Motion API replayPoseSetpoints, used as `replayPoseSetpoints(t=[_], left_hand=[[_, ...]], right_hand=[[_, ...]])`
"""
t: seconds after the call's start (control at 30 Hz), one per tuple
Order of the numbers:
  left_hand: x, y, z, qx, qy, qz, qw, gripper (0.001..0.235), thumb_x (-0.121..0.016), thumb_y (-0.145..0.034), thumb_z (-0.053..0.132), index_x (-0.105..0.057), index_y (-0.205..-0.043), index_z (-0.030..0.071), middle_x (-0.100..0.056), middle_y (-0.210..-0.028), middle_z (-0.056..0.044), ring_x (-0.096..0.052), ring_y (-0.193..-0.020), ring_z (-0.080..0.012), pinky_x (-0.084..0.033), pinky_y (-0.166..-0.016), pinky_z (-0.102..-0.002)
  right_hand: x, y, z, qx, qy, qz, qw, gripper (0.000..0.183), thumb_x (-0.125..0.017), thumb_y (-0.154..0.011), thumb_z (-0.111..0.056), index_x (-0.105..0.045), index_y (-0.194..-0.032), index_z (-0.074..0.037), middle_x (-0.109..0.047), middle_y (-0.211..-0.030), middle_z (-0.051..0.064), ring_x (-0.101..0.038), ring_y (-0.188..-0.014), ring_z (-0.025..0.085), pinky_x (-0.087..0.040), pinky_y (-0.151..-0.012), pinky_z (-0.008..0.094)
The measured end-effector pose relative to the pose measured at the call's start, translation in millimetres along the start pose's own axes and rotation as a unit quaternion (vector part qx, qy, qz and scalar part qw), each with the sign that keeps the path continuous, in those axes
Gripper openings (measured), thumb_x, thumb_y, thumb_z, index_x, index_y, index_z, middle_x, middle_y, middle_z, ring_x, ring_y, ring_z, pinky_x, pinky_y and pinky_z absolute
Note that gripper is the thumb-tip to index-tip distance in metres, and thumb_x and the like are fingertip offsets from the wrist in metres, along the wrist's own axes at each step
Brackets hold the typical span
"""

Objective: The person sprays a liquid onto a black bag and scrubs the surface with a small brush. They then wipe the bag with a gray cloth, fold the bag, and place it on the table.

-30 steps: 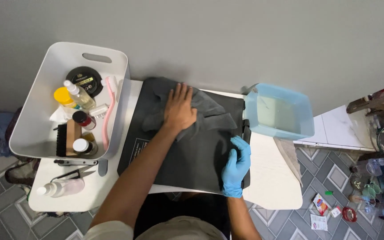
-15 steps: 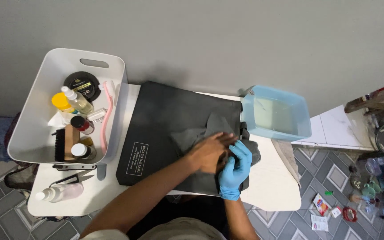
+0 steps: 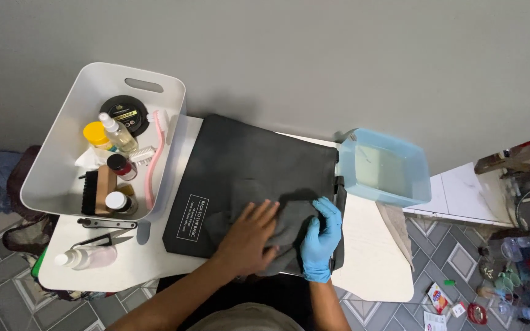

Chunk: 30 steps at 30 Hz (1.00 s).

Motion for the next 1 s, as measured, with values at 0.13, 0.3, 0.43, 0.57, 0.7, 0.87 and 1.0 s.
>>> replayPoseSetpoints(t=[0.13,0.3,0.43,0.57,0.7,0.87,1.0], left_hand=[[19,4,-57,0.170,-0.101,-0.013,0.980,0.079,-0.058,-0.095,0.049,-0.032,-0.158,0.010,-0.024,-0.168,-0.015,-0.019,-0.154,-0.0384,-0.017,-0.120,-0.060],[29,-11,-129,0.300,-0.142,0.064,0.941,0.074,-0.043,-0.102,0.051,-0.026,-0.163,0.012,-0.019,-0.170,-0.012,-0.014,-0.156,-0.0402,-0.014,-0.120,-0.066],[38,-48,-167,0.339,-0.136,0.105,0.925,0.075,-0.046,-0.099,0.049,-0.031,-0.161,0.009,-0.023,-0.169,-0.019,-0.016,-0.155,-0.0450,-0.011,-0.122,-0.066],[68,-80,-182,0.324,-0.107,0.052,0.938,0.075,-0.055,-0.100,0.046,-0.032,-0.162,0.011,-0.030,-0.169,-0.018,-0.018,-0.159,-0.0375,-0.010,-0.128,-0.059],[73,-70,-168,0.309,-0.091,0.089,0.942,0.078,-0.058,-0.099,0.044,-0.029,-0.163,0.008,-0.031,-0.168,-0.021,-0.022,-0.158,-0.0377,-0.013,-0.129,-0.057],[69,-26,-134,0.315,-0.109,0.167,0.928,0.099,-0.073,-0.090,0.045,-0.028,-0.154,-0.015,-0.028,-0.161,-0.039,-0.026,-0.153,-0.0505,-0.017,-0.125,-0.064],[69,13,-83,0.370,-0.104,0.047,0.922,0.101,-0.061,-0.092,0.060,-0.029,-0.155,-0.011,-0.024,-0.163,-0.037,-0.016,-0.155,-0.0525,-0.008,-0.123,-0.071]], right_hand=[[-2,-1,-3,-0.012,-0.003,-0.018,1.000,0.029,-0.050,-0.097,-0.009,-0.067,-0.119,-0.004,-0.066,-0.125,0.015,-0.061,-0.125,0.031,-0.046,-0.114,0.042],[-4,-2,-3,-0.010,0.001,-0.020,1.000,0.029,-0.050,-0.096,-0.008,-0.067,-0.119,-0.004,-0.066,-0.126,0.014,-0.060,-0.126,0.031,-0.045,-0.115,0.042],[-4,0,1,-0.016,0.003,-0.026,1.000,0.030,-0.049,-0.094,-0.004,-0.068,-0.117,-0.005,-0.066,-0.125,0.013,-0.061,-0.124,0.030,-0.046,-0.114,0.042],[-6,-3,12,-0.043,-0.008,-0.042,0.998,0.025,-0.054,-0.092,-0.006,-0.071,-0.112,-0.007,-0.068,-0.118,0.014,-0.064,-0.119,0.033,-0.048,-0.103,0.047],[-5,-2,12,-0.058,-0.010,-0.041,0.997,0.026,-0.055,-0.091,-0.002,-0.072,-0.110,-0.007,-0.069,-0.116,0.014,-0.065,-0.117,0.033,-0.048,-0.102,0.048],[-5,-5,13,-0.071,-0.013,-0.042,0.997,0.026,-0.056,-0.090,-0.002,-0.073,-0.109,-0.007,-0.070,-0.114,0.014,-0.065,-0.114,0.032,-0.048,-0.101,0.047],[-6,-7,7,-0.072,-0.013,-0.045,0.996,0.025,-0.056,-0.090,0.000,-0.072,-0.108,-0.005,-0.070,-0.113,0.016,-0.066,-0.113,0.034,-0.048,-0.100,0.048]])
Point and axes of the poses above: each hand's wrist, its own y-axis away from the middle knuckle, its own x-axis out of the back of the hand, z = x × y, the point moved 6 cm from there along -y, towards the middle knuckle
